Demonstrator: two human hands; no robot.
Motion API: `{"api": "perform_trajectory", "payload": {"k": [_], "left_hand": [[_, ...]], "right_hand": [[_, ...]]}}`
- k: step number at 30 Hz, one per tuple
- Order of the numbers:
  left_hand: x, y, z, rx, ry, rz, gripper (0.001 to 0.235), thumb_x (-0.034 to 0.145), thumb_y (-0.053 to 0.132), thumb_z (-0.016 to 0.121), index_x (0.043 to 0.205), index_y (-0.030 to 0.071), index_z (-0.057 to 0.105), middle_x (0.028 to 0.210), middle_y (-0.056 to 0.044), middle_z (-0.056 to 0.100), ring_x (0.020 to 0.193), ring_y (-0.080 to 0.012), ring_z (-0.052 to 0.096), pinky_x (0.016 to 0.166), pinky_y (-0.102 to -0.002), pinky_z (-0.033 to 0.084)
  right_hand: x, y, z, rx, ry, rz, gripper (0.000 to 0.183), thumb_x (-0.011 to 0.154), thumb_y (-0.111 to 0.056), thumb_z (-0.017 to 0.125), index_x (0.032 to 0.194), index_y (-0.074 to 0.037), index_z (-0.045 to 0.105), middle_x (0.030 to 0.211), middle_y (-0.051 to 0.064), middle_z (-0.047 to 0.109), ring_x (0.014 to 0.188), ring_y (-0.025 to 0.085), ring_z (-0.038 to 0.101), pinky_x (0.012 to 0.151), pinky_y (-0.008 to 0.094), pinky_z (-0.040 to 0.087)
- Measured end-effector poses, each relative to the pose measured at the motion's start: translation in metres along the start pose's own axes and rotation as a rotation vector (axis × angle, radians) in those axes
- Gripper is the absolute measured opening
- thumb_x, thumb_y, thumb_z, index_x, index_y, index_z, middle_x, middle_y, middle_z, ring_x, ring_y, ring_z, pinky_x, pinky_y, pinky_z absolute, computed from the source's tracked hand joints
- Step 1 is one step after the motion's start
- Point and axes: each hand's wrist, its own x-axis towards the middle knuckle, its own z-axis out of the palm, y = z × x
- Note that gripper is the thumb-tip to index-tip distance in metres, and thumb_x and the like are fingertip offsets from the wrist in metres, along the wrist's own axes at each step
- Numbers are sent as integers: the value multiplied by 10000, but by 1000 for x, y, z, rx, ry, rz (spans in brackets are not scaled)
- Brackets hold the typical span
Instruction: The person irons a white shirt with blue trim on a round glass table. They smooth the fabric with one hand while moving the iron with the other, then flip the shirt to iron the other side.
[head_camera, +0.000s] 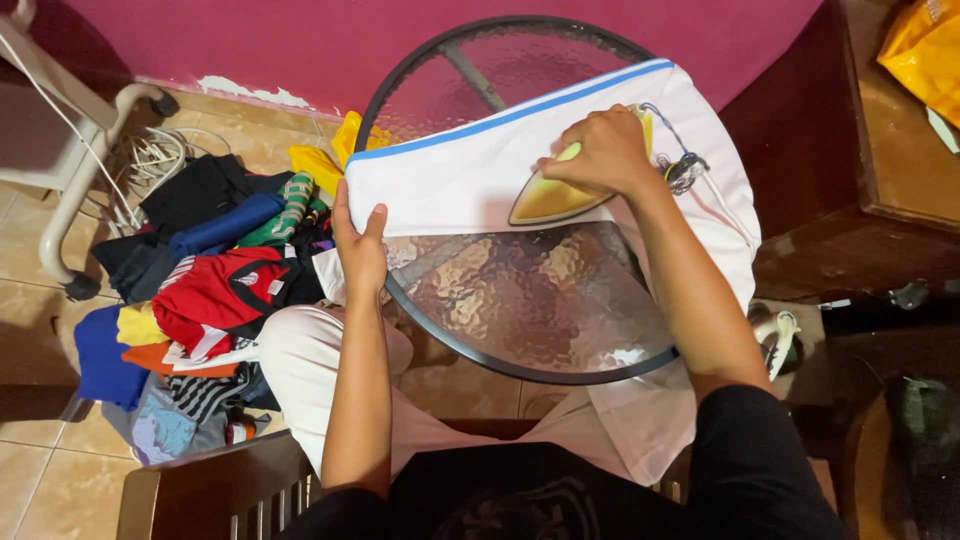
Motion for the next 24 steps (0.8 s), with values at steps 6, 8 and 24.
{"api": "perform_trajectory", "payload": {"k": [6,8,24], "left_hand": [[1,-1,1,63,-30,9,693,1008,99,704,1616,130,372,1613,-283,275,1551,-443,174,1272,-524,130],[7,-12,-7,101,-35,24,696,1009,120,713,1619,158,380,1620,-269,268,1549,-457,145,1270,-541,101],[-2,9,-1,11,-69,32,651,1034,61,645,1618,112,360,1615,-280,282,1538,-416,248,1266,-498,193]], "right_hand": [[22,-80,22,29,125,-84,623,837,-785,579,813,-206,806,749,77,757,766,311,746,784,463,505],[18,-85,22,31,146,-105,604,858,-755,568,823,-199,802,750,60,753,762,293,742,775,443,502],[5,-37,22,49,46,-53,624,784,-845,647,850,-250,826,759,92,761,828,374,745,845,457,514]]}}
